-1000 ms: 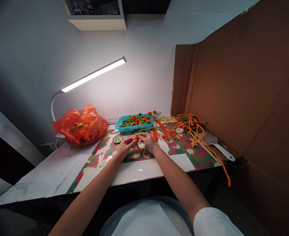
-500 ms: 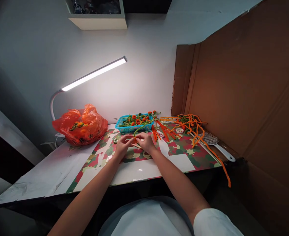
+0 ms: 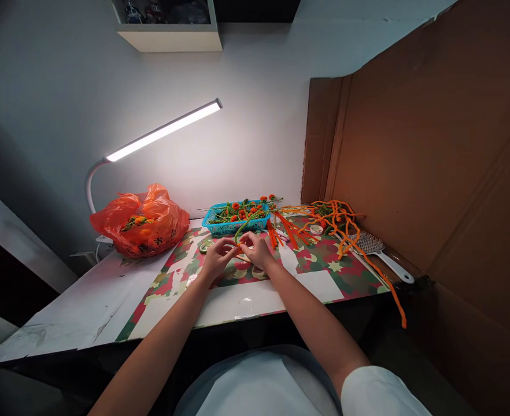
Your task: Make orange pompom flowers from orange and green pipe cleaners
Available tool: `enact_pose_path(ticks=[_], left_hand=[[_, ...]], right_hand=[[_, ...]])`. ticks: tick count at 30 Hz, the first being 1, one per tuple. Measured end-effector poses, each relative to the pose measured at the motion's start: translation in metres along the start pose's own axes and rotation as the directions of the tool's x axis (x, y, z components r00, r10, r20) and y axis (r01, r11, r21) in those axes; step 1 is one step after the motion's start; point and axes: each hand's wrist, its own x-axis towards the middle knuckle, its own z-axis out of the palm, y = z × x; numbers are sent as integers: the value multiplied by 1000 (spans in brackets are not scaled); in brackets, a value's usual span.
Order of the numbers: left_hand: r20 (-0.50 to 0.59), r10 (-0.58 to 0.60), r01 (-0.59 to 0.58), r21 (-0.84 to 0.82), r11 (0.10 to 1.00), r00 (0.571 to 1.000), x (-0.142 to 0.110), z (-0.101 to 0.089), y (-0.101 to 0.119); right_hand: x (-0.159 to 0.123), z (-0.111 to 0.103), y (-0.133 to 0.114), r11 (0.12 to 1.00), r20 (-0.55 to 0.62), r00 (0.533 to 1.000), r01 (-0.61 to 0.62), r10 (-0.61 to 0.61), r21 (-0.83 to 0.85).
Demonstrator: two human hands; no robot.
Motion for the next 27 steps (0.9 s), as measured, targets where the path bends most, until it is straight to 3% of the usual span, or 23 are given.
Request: enact_pose_path(ticks=[5, 15, 24, 27], left_hand=[[43, 17, -18, 9, 1000, 999, 2, -2, -5], [95, 169, -181, 148, 972, 981, 2, -3, -6], [90, 149, -160, 126, 979, 985, 0, 0, -1], [34, 67, -68, 45, 997, 997, 1, 2, 0]], right_hand=[[-1, -2, 0, 999, 30, 999, -34, 34, -2], [0, -1, 11, 998, 83, 995, -63, 61, 19], [-1, -1, 9, 998, 47, 997, -60, 60, -6], [0, 0, 7, 998, 32, 998, -56, 56, 0]])
